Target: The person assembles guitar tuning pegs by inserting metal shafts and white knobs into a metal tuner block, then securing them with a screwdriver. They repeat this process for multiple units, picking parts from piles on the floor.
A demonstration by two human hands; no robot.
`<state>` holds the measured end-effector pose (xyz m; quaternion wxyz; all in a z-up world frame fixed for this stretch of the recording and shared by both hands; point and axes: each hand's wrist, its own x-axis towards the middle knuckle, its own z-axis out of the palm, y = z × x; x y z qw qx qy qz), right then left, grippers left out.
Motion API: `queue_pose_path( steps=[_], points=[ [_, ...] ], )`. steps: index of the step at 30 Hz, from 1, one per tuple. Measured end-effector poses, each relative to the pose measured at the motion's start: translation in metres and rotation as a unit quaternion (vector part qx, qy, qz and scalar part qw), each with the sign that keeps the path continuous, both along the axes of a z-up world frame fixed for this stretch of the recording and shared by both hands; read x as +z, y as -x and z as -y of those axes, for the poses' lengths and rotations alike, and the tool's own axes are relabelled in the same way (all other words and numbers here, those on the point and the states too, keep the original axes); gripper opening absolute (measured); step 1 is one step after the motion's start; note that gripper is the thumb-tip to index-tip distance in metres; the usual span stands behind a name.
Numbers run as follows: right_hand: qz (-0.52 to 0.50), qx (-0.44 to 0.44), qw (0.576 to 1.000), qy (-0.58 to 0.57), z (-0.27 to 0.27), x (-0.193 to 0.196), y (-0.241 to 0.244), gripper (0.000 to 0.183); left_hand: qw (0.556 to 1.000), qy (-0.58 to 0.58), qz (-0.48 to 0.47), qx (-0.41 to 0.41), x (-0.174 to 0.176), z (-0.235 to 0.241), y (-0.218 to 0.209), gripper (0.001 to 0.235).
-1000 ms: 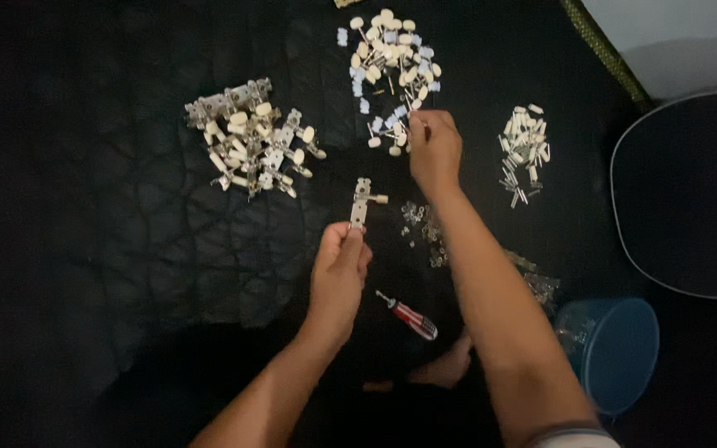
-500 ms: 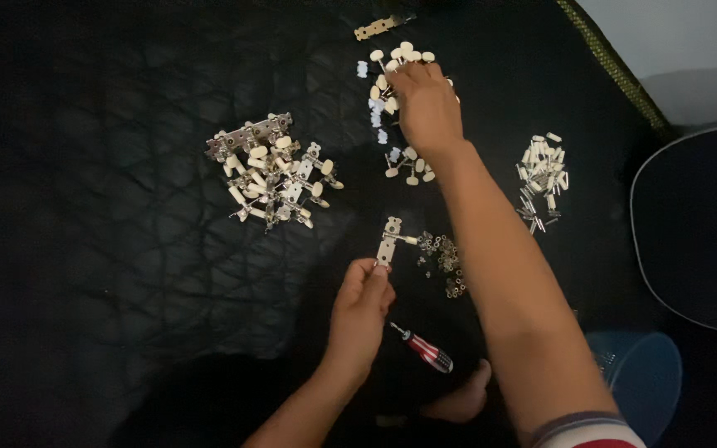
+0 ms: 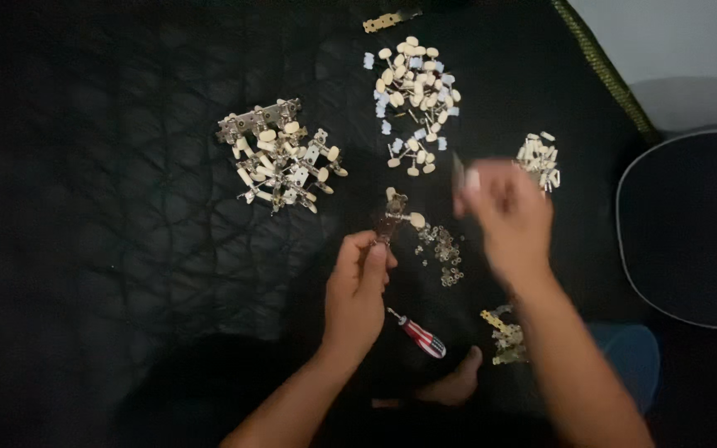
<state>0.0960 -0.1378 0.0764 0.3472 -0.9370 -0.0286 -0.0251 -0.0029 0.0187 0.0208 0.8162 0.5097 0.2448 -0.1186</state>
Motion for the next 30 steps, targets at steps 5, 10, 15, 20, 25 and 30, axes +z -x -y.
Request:
queue_pose_path(
  steps=[5,10,15,20,25,30],
  points=[
    [-0.159,-0.108,0.942,-0.275,0.029,-0.012,0.114,0.026,0.991,-0.029,0.127,-0.024,-0.013,0.013,0.012,0.022],
    [-0.132,-0.146,0.887,-0.418,0.031,-0.027,0.128,0.026,0.974,-0.068,0.207,-0.059,0.005,0.011,0.016,0.020],
    [-0.129,-0.126,0.889,-0.420,0.023,-0.018,0.124,0.015,0.956,-0.036,0.284,-0.062,0.016,0.008,0.015,0.021],
    [-0.136,-0.115,0.895,-0.410,0.033,-0.026,0.123,0.015,0.948,-0.058,0.306,-0.063,0.014,0.009,0.016,0.018],
    [-0.140,-0.090,0.902,-0.398,0.037,-0.023,0.119,0.015,0.940,-0.088,0.309,-0.113,0.018,0.003,0.017,0.021],
    [-0.202,-0.123,0.867,-0.439,0.038,-0.020,0.119,0.015,0.929,-0.118,0.316,-0.150,0.000,0.008,0.022,0.022]
  ],
)
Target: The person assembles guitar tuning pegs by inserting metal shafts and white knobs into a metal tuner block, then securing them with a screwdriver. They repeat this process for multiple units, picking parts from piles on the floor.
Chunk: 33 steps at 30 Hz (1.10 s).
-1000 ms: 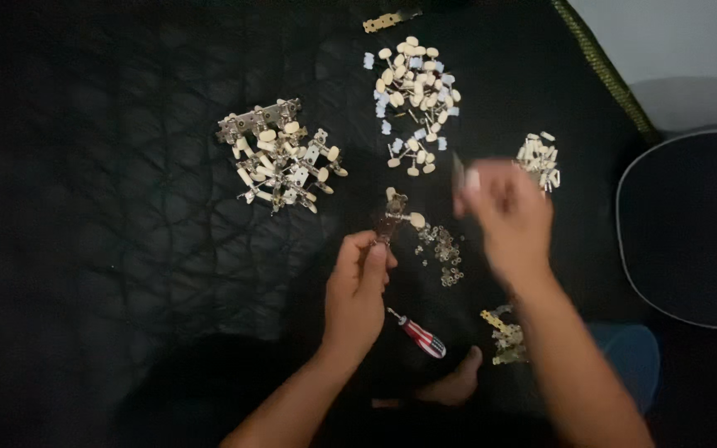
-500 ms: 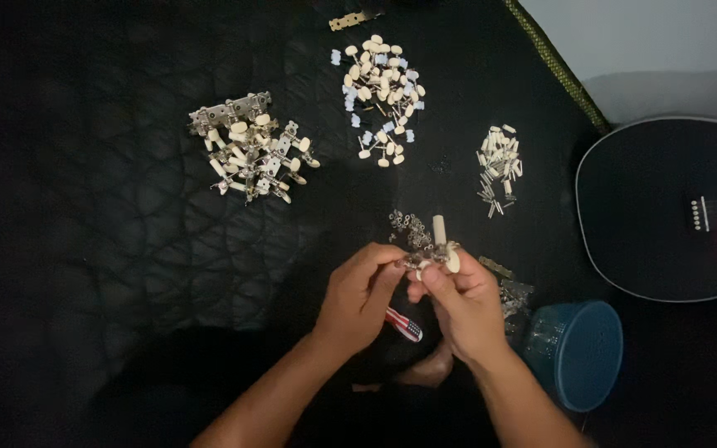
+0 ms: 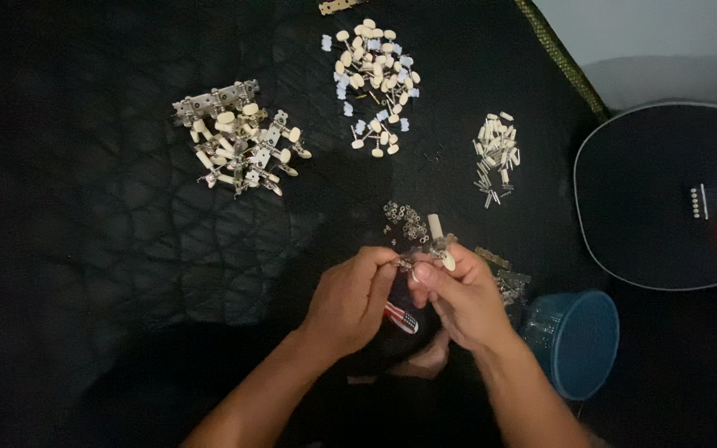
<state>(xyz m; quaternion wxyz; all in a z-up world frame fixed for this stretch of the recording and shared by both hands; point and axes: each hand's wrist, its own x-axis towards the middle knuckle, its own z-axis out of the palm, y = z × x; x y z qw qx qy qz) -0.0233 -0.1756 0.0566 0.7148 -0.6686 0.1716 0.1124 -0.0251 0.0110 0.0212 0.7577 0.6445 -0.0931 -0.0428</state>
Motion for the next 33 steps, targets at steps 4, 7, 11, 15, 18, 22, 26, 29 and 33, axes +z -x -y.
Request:
queue_pose_path(
  steps=[4,7,11,15,18,22,26,29,33],
  points=[
    [-0.028,-0.011,0.999,-0.030,-0.002,0.000,0.000,0.013,0.999,-0.034,-0.010,0.013,0.003,-0.001,0.001,0.019],
    [-0.070,-0.019,0.996,-0.056,-0.003,0.000,-0.001,0.013,1.000,-0.027,0.008,0.006,0.003,0.000,0.001,0.019],
    [-0.100,-0.012,0.992,-0.073,-0.002,-0.011,0.002,0.013,1.000,-0.016,-0.006,0.001,-0.003,0.004,0.004,0.021],
    [-0.096,0.008,0.992,-0.086,-0.011,0.004,-0.006,0.012,0.999,-0.050,0.008,0.010,0.009,0.000,0.000,0.021],
    [-0.117,0.008,0.989,-0.089,-0.009,0.002,-0.005,0.014,0.998,-0.056,-0.025,-0.027,0.006,-0.001,0.001,0.020],
    [-0.131,0.015,0.989,-0.069,-0.002,-0.007,-0.005,0.020,0.998,-0.059,-0.031,-0.019,0.000,0.002,0.000,0.019],
    [-0.100,0.009,0.994,-0.034,-0.003,-0.022,-0.012,0.019,0.995,-0.001,-0.097,-0.010,-0.001,0.004,-0.008,0.022],
    [-0.084,0.023,0.996,-0.012,-0.012,-0.030,-0.014,0.019,0.983,0.019,-0.179,0.035,-0.015,0.009,-0.006,0.016],
    [-0.076,0.161,0.978,0.113,-0.001,0.004,-0.033,0.053,0.955,0.030,-0.278,0.094,-0.018,0.008,-0.010,0.013]
  ],
)
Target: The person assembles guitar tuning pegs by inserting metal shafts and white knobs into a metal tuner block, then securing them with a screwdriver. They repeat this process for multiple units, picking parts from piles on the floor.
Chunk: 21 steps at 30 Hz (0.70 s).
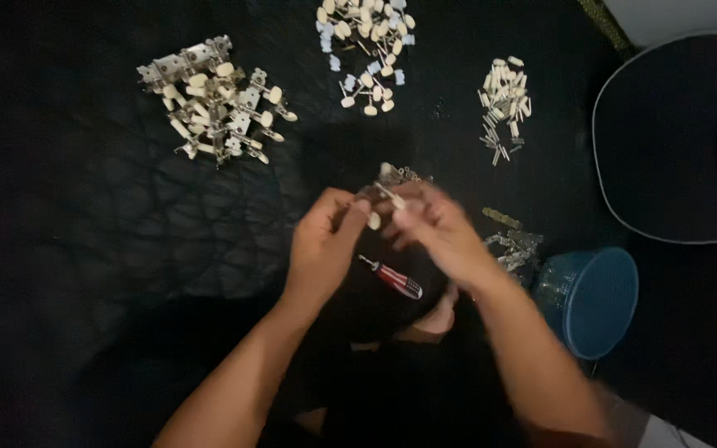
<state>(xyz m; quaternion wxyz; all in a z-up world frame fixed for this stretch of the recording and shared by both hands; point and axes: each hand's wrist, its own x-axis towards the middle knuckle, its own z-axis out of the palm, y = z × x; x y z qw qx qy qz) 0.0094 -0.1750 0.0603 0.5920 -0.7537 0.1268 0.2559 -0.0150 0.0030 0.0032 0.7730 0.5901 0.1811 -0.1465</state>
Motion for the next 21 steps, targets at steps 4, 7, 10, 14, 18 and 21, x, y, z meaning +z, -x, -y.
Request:
queue_pose_path(
  steps=[4,7,10,14,18,21],
  points=[
    [0.050,0.129,0.941,0.310,0.050,-0.013,-0.024,0.033,0.999,0.003,0.002,0.044,-0.003,-0.004,-0.005,0.020],
    [0.148,0.234,0.845,0.459,0.086,-0.052,-0.024,0.026,0.995,-0.003,-0.075,0.063,-0.005,-0.004,-0.009,0.018],
    [0.170,0.295,0.825,0.451,0.082,-0.067,-0.013,0.022,0.994,-0.023,-0.083,0.068,-0.015,0.003,-0.007,0.017],
    [0.306,0.319,0.789,0.427,0.102,-0.122,-0.009,0.019,0.993,-0.037,-0.088,0.064,-0.021,0.009,-0.008,0.016],
    [0.411,0.274,0.787,0.371,0.093,-0.115,-0.011,0.014,0.992,-0.057,-0.097,0.059,-0.026,0.014,-0.003,0.016],
    [0.387,0.210,0.817,0.373,0.105,-0.130,-0.026,0.010,0.991,-0.063,-0.109,0.039,-0.033,0.018,-0.002,0.017]
  ],
)
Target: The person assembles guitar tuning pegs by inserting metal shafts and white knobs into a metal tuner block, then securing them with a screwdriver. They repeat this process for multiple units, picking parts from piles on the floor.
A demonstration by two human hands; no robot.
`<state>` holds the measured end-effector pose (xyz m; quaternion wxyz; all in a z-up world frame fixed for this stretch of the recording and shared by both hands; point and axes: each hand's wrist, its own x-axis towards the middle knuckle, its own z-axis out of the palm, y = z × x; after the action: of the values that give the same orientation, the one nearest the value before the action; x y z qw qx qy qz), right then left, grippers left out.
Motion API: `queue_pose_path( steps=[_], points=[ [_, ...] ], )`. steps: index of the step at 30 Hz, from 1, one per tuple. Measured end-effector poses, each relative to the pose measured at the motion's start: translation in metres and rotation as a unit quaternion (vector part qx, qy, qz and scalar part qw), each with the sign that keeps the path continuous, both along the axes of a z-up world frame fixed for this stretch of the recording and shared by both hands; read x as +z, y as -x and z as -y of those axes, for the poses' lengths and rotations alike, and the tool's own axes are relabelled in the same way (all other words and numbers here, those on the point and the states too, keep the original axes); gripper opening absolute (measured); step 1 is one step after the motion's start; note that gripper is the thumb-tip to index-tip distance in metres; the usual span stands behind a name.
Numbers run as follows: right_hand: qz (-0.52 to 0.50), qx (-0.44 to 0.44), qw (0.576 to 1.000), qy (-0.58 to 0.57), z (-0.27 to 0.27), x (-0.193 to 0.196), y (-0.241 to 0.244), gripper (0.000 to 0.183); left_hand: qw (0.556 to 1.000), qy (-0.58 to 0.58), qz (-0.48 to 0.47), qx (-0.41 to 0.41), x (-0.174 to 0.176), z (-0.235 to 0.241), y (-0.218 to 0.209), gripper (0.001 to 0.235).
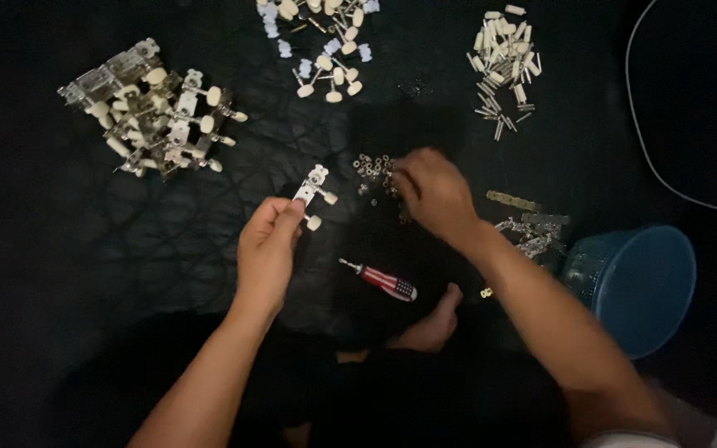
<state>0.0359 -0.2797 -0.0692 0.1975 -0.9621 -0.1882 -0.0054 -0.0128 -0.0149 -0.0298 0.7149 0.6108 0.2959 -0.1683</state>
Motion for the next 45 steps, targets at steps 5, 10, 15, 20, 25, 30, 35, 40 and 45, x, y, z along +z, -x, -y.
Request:
queue_pose_path(
  steps=[5,10,15,20,25,30,35,40,45],
  points=[
    [0.056,-0.056,0.997,0.024,0.038,-0.029,-0.052,0.027,1.000,0.004,-0.010,-0.005,0.002,0.003,-0.001,0.019],
    [-0.007,-0.059,0.998,-0.004,0.038,-0.029,-0.100,0.036,0.998,0.017,-0.063,-0.012,-0.004,-0.001,-0.005,0.025],
    [0.131,0.022,0.990,0.041,0.031,-0.047,-0.124,0.021,0.996,0.022,-0.081,-0.004,-0.004,-0.003,-0.007,0.023],
    [0.167,0.036,0.984,0.045,0.013,-0.021,-0.124,0.022,0.998,0.039,-0.059,0.004,-0.010,-0.004,-0.006,0.023],
    [0.126,0.008,0.991,0.045,0.023,-0.025,-0.114,0.032,0.998,0.034,-0.052,-0.001,-0.007,-0.004,-0.005,0.025],
    [0.101,-0.012,0.993,0.058,0.047,-0.004,-0.100,0.036,0.999,0.031,-0.027,0.019,-0.031,-0.005,0.001,0.016],
    [0.054,-0.041,0.998,-0.015,0.127,-0.015,-0.090,0.042,0.997,0.010,-0.077,0.021,-0.008,-0.003,-0.007,0.014],
    [0.024,-0.157,0.987,0.035,0.171,-0.021,-0.068,0.029,1.000,-0.004,-0.014,0.009,-0.008,-0.002,-0.003,0.016],
    [-0.009,-0.209,0.975,0.072,0.165,-0.030,-0.059,0.021,1.000,0.017,-0.004,0.002,-0.010,0.003,0.001,0.016]
  ],
)
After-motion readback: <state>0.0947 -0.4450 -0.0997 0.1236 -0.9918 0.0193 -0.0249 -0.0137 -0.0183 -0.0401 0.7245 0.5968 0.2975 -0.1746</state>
